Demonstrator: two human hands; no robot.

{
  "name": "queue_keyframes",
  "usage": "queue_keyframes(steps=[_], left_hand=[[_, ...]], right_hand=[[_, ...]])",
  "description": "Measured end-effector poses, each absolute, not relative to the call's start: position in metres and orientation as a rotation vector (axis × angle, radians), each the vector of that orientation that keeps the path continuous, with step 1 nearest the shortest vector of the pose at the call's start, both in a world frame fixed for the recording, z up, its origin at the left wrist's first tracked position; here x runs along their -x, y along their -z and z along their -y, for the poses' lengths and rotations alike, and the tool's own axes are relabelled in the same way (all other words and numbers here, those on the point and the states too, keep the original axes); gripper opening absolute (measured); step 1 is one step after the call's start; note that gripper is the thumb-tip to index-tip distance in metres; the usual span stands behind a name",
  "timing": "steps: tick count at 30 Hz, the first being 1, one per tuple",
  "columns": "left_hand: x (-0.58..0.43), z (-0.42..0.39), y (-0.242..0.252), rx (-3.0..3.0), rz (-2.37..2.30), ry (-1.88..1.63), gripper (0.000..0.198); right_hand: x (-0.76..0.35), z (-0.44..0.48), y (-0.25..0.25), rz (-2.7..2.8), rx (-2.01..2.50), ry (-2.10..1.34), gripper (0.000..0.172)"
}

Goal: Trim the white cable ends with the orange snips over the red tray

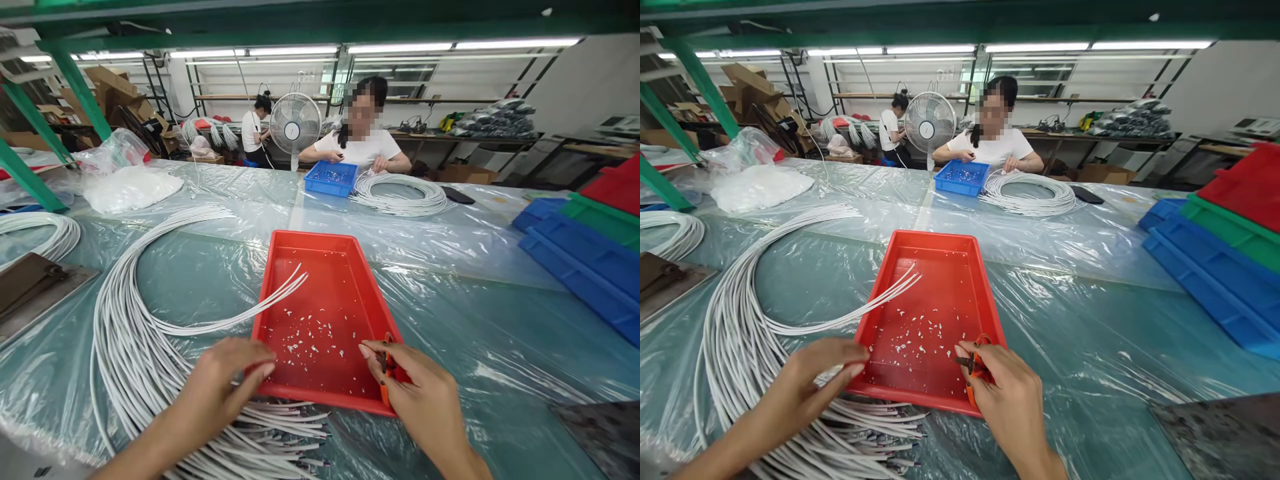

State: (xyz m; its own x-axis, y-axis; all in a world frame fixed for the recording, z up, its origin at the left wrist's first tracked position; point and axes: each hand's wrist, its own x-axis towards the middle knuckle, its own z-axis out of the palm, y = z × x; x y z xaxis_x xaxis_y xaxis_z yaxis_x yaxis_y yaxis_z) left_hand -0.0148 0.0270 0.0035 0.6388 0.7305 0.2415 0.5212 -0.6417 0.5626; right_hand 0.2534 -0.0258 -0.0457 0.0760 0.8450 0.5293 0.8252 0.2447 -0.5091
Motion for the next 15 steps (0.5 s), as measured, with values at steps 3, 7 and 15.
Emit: queue_keyframes(steps=[3,7,15], left_hand=[[-0.004,-0.061,0.0,-2.589,-1.269,-0.538,0.024],[-0.027,-0.097,0.008,-2.61,-1.385,-0.558,0.022],[-0.016,-0.089,0.003,-2.541,-1.025,-0.406,0.032]], right_hand=[[-0.253,0.026,0.046,1.717,1.557,-0.041,0.013],[-0.252,0.027,0.046,1.712,1.561,-0.026,0.013],[-0.253,0.025,0.047,1.716,1.559,-0.053,0.013]])
